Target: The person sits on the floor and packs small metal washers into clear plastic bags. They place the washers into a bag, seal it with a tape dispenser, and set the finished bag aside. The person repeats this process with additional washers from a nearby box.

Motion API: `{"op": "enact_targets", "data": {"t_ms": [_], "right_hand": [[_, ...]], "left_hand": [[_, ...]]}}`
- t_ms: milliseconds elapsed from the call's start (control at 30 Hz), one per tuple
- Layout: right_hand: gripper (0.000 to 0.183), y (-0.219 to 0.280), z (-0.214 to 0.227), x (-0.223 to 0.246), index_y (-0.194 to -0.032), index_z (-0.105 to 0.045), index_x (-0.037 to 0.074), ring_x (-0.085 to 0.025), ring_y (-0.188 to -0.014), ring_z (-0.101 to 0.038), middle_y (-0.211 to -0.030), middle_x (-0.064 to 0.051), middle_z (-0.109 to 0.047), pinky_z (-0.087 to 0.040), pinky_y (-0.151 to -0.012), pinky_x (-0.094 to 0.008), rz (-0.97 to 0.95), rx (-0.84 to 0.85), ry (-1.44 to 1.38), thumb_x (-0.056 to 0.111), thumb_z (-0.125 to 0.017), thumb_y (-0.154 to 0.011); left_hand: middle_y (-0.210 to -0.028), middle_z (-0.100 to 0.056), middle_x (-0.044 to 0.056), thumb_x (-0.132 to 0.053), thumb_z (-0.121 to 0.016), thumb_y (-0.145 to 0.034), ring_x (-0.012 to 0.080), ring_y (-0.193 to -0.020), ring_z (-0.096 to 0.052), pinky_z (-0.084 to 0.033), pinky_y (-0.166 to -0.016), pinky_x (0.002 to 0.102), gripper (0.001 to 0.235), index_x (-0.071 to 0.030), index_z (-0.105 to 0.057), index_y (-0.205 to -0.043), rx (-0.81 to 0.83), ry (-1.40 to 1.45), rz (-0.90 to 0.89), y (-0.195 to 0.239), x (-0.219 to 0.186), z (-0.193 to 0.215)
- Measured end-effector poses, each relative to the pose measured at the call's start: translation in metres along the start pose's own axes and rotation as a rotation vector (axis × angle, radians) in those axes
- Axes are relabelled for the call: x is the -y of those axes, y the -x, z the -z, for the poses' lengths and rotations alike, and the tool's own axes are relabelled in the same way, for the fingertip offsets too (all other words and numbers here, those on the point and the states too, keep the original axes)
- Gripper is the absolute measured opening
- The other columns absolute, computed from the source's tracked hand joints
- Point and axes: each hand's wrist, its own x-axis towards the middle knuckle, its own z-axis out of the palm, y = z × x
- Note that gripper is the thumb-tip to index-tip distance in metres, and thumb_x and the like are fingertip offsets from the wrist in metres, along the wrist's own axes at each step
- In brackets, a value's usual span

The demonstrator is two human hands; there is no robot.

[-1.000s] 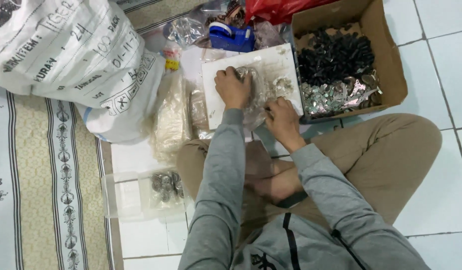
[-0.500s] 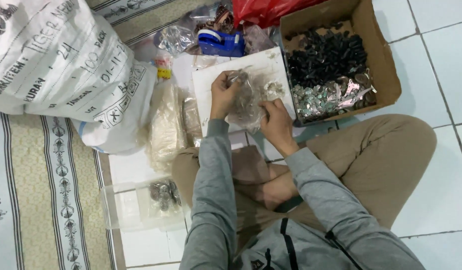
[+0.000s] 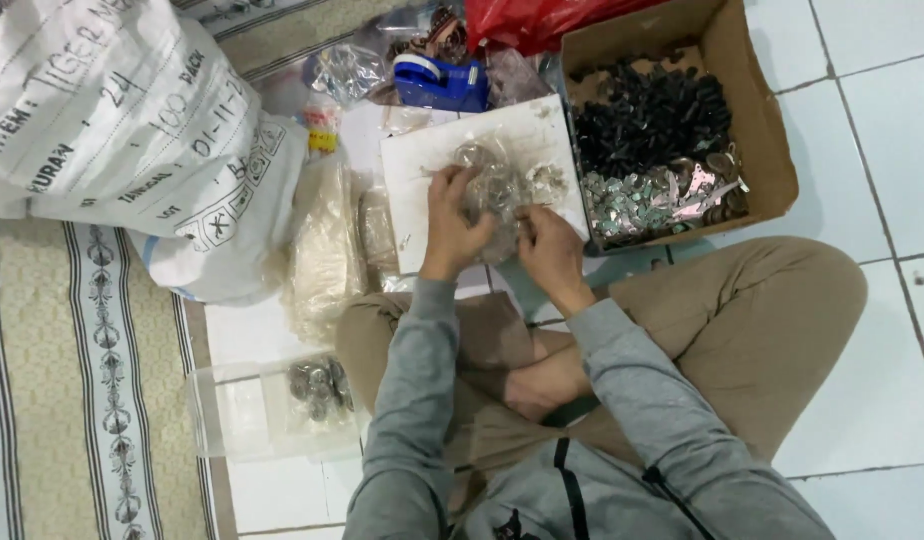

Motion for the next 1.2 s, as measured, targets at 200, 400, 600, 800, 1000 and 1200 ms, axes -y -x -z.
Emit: {"op": "enact_targets", "data": {"t_ms": [200, 400, 600, 800, 1000, 1200], "right_hand": [[0.026, -0.002, -0.006, 0.003, -0.113, -0.073, 0.011, -0.036, -0.087, -0.068, -0.095, -0.013, -0.067, -0.055, -0.077, -0.046, 0.041, 0.006, 0.063, 0.005, -0.063, -0.09], [0.026, -0.003, -0.006, 0.001, -0.109, -0.071, 0.006, -0.04, -0.084, -0.066, -0.09, -0.016, -0.062, -0.054, -0.073, -0.048, 0.04, 0.05, 0.13, 0.001, -0.063, -0.085], [0.042, -0.005, -0.005, 0.004, -0.127, -0.069, 0.005, -0.037, -0.091, -0.067, -0.097, -0.015, -0.063, -0.054, -0.076, -0.047, 0.022, 0.074, 0.143, 0.002, -0.06, -0.086], [0.033, -0.002, -0.01, -0.009, -0.119, -0.073, 0.006, -0.04, -0.088, -0.067, -0.093, -0.014, -0.06, -0.056, -0.072, -0.046, 0.075, -0.043, 0.099, 0.005, -0.061, -0.088], [0.045, 0.009, -0.001, 0.0, -0.123, -0.07, 0.001, -0.042, -0.094, -0.06, -0.101, -0.014, -0.053, -0.054, -0.071, -0.049, 0.183, -0.122, 0.19, -0.006, -0.064, -0.079], [0.022, 0.01, 0.009, -0.024, -0.101, -0.077, 0.007, -0.031, -0.092, -0.059, -0.093, -0.009, -0.055, -0.054, -0.078, -0.038, 0.369, -0.018, 0.277, -0.002, -0.065, -0.086]], "left_hand": [[-0.107, -0.058, 0.016, -0.018, -0.078, -0.076, 0.0353, -0.102, -0.058, -0.045, -0.093, 0.046, 0.058, -0.008, -0.064, -0.132, 0.126, -0.461, 0.079, 0.053, -0.026, -0.005], [-0.086, -0.054, 0.006, -0.023, -0.07, -0.074, 0.0273, -0.084, -0.054, -0.042, -0.08, 0.041, 0.027, -0.011, -0.068, -0.097, -0.077, -0.465, -0.037, 0.037, -0.013, -0.04], [-0.092, -0.059, 0.015, -0.007, -0.066, -0.078, 0.0333, -0.088, -0.056, -0.041, -0.081, 0.045, 0.059, -0.003, -0.061, -0.137, -0.064, -0.59, 0.047, 0.039, -0.025, -0.035], [-0.106, -0.058, 0.014, -0.012, -0.07, -0.076, 0.0334, -0.103, -0.054, -0.039, -0.093, 0.048, 0.067, -0.002, -0.055, -0.141, 0.074, -0.55, 0.175, 0.06, -0.03, -0.027], [-0.127, -0.052, 0.017, -0.016, -0.073, -0.071, 0.0369, -0.119, -0.048, -0.035, -0.105, 0.054, 0.07, -0.003, -0.059, -0.138, 0.135, -0.552, 0.119, 0.059, -0.026, -0.026], [-0.123, -0.055, 0.012, -0.008, -0.071, -0.079, 0.0324, -0.122, -0.051, -0.039, -0.108, 0.054, 0.049, -0.012, -0.067, -0.128, 0.24, -0.627, 0.028, 0.065, -0.026, -0.018]]}}
